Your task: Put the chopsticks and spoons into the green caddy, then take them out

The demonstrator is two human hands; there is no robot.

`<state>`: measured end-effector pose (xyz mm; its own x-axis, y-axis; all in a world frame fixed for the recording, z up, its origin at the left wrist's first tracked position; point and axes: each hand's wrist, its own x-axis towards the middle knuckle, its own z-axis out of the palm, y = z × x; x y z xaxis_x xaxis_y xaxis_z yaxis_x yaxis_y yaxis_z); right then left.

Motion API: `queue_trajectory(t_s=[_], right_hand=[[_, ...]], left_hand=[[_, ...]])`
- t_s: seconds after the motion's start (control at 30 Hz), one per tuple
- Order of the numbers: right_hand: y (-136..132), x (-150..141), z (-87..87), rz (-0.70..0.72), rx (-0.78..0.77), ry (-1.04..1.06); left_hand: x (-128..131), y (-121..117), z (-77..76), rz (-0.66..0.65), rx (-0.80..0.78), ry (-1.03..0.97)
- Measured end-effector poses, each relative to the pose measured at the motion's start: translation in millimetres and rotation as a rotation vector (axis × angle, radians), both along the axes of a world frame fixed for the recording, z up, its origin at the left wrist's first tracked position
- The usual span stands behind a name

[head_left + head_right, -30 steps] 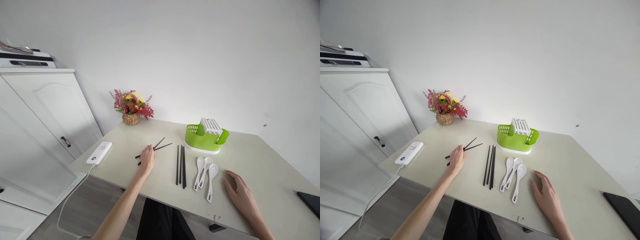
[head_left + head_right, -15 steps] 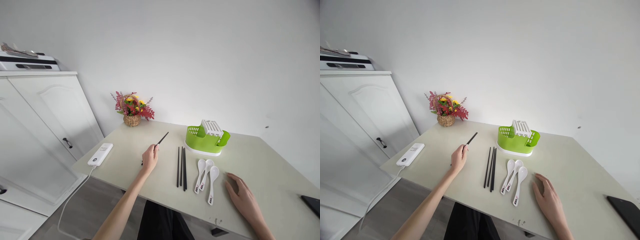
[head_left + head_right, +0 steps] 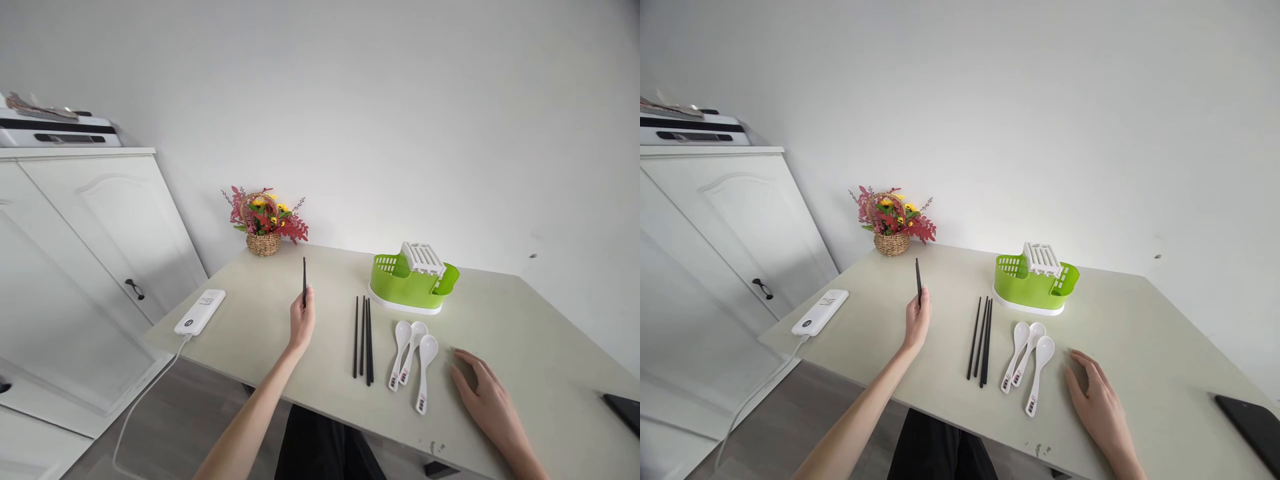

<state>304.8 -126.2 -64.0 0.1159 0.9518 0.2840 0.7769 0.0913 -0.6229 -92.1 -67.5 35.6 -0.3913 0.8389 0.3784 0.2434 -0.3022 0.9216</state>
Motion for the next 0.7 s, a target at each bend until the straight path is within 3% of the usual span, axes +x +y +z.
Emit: queue_trajectory(t_s=[0.4,0.7], right_hand=[[0,1,-2.1,0.001,0.004,-0.025],[0,0,0.5,-0.007,-0.009,0.002]], left_hand=[[-11,5,-18.3,-0.03,-0.011,0.049],[-2,-11,-19.6,-0.211,0.006,0.228]])
